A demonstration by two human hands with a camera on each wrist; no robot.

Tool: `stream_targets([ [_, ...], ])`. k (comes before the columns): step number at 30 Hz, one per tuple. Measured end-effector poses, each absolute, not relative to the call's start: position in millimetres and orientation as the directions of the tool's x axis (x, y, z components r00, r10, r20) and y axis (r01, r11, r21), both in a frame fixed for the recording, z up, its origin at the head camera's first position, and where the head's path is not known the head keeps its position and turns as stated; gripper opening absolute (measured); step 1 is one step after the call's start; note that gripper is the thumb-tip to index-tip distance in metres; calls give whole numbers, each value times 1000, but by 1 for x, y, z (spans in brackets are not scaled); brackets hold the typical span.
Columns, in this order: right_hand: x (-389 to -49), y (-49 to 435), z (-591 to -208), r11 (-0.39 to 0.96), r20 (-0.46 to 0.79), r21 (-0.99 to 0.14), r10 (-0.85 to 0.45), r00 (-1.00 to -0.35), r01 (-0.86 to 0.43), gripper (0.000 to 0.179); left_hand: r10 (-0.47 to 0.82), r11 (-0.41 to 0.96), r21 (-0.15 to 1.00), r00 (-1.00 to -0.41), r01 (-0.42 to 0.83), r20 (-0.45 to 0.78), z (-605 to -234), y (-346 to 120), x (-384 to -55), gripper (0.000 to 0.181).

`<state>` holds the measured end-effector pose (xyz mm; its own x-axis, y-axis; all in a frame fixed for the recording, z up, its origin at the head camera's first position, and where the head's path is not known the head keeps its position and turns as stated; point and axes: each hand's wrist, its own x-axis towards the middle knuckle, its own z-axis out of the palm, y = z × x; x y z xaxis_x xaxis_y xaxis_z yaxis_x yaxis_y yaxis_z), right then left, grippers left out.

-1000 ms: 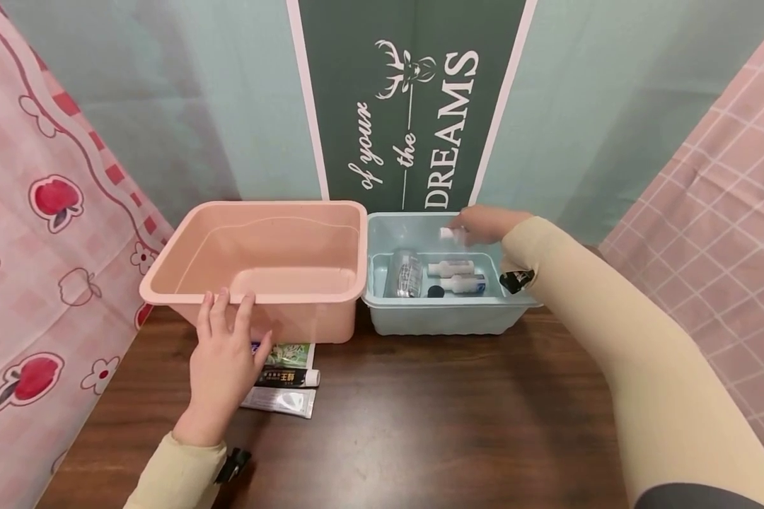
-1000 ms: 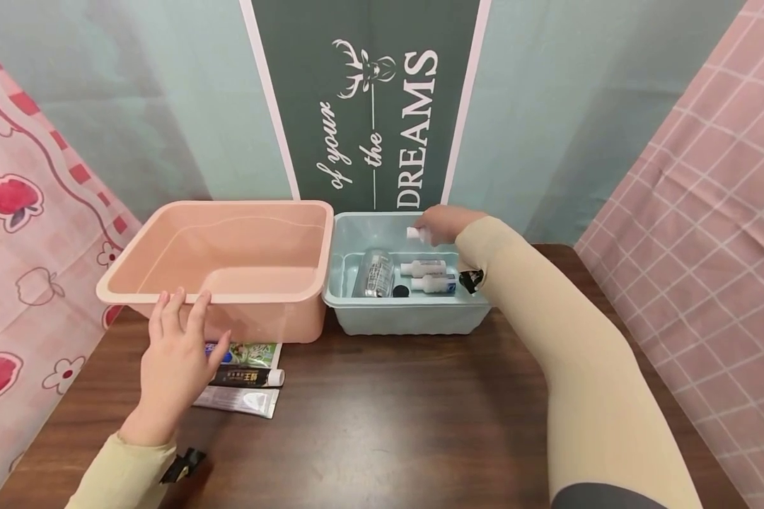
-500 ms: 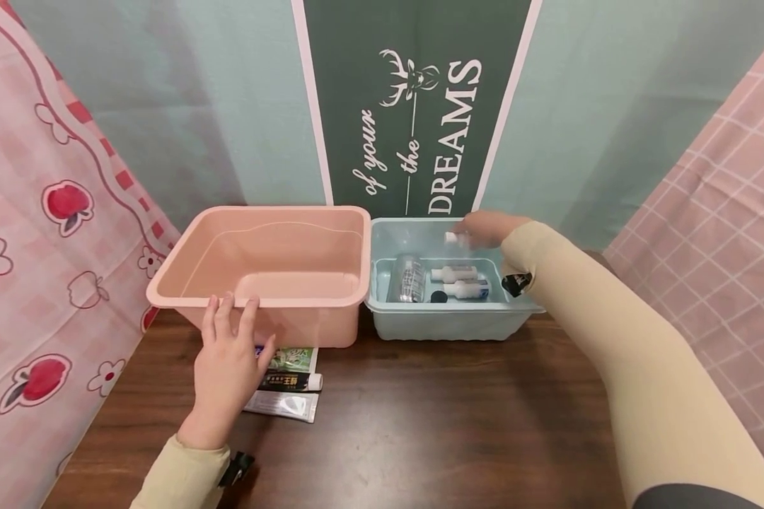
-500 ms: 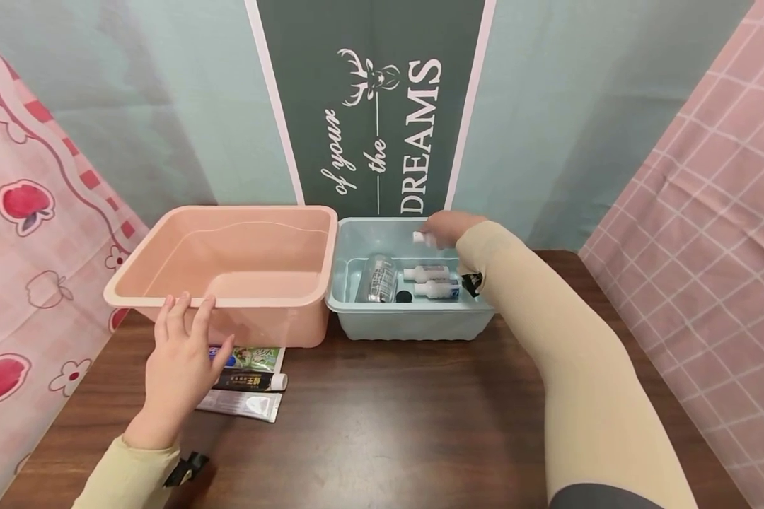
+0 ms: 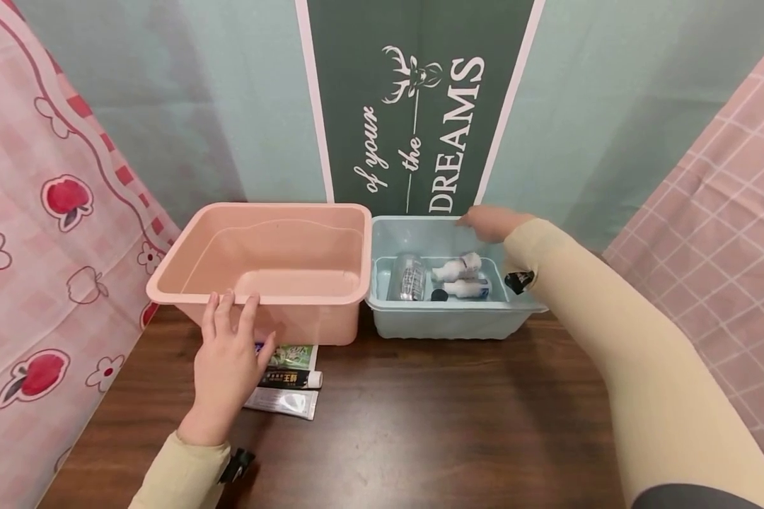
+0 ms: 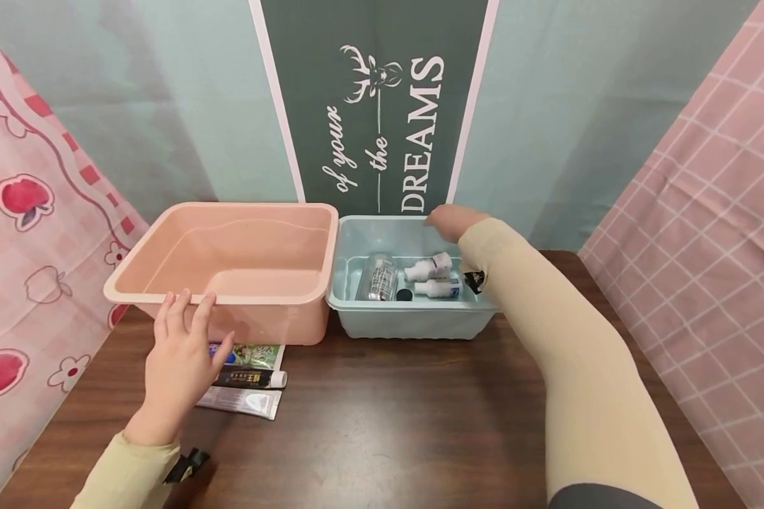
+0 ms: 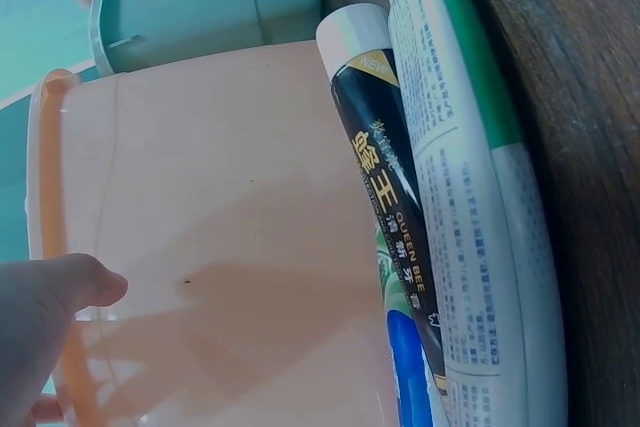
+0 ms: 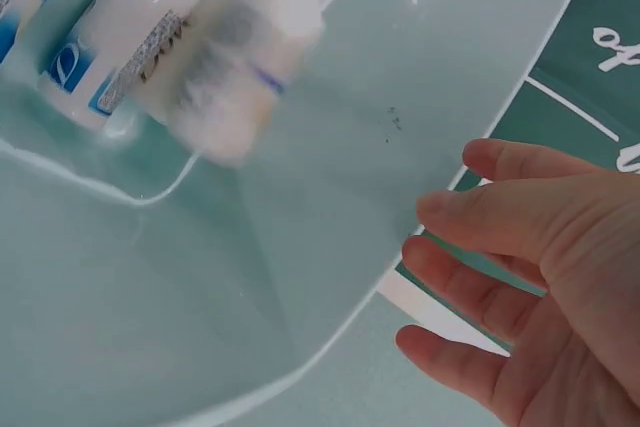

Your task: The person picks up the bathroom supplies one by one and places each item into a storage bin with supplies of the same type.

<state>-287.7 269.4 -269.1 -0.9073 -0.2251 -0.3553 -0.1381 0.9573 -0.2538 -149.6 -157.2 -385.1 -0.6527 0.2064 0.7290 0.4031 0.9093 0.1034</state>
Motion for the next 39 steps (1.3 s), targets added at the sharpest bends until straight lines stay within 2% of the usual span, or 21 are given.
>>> stream_targets([
  [3,-287,273,-265,934,-302,-35,-349,-887,-356,45,209,909,100,-650,404,730,-384,-157,-150,64],
  [8,-283,278,-262,931,-358,-61,-357,-863,-360,45,206,912,97,-650,398,732,-383,-157,-149,64],
  [19,-266,280,-260,936,-379,-122,-352,-856,-330,47,209,916,87,-652,391,729,-380,-158,-151,65],
  [39,-242,283,-263,918,-341,-67,-390,-855,-391,45,206,915,96,-660,391,722,-380,-153,-149,66],
])
